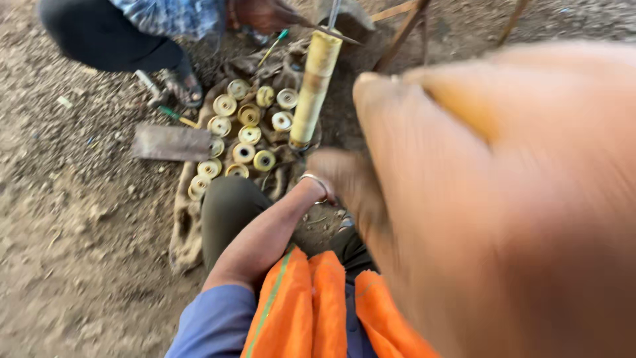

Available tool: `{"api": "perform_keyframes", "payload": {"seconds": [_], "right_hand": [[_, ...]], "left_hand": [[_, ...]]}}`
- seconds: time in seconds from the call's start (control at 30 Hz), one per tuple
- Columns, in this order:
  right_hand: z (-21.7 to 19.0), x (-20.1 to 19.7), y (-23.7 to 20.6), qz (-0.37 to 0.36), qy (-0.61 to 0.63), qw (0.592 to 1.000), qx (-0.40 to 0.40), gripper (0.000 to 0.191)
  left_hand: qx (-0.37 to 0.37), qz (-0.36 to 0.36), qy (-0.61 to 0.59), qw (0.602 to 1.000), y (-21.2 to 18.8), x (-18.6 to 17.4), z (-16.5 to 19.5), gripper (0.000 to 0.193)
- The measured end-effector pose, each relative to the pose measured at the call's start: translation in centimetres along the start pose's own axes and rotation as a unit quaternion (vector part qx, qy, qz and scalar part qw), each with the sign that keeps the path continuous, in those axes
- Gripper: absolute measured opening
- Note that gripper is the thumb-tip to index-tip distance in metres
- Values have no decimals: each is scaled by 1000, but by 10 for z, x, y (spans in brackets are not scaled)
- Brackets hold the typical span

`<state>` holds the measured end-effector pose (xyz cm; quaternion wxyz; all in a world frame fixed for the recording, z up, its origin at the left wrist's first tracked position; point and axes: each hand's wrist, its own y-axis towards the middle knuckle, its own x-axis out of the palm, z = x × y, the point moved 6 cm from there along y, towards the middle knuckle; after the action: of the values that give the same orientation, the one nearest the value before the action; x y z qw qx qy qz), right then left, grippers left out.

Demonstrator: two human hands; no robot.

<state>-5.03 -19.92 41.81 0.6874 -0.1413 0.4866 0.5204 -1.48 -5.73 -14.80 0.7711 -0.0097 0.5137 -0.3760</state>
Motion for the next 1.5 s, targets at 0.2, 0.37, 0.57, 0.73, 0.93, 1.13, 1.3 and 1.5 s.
{"api": "perform_keyframes", "payload": {"seconds": [0.2,0.37,0.57,0.73,0.93,1.13,1.3,1.5], "right_hand": [[-13,34,10,-9,22,998,-57,29],[-11,21,-20,-4,24,998,-62,28],[-8,5,8,-11,23,998,-64,29],[-3,13,-1,-14,31,998,-47,30],[7,52,-47,-15,31,999,-32,31],[11,42,0,-1,62,998,-6,34],[41,70,-1,-58,161,976,134,36],[56,356,-138,-391,213,826,347,55]], "left_hand": [[22,-3,5,1000,5,6,7,71],[50,-23,9,998,-10,19,57,74],[133,-48,18,990,-23,40,147,78],[147,-65,19,987,-24,32,155,81],[155,-77,18,985,-43,34,178,84],[97,-70,15,993,-51,0,111,88],[-13,-67,23,997,-33,-20,14,91],[-38,-83,7,996,-23,5,3,87]]}}
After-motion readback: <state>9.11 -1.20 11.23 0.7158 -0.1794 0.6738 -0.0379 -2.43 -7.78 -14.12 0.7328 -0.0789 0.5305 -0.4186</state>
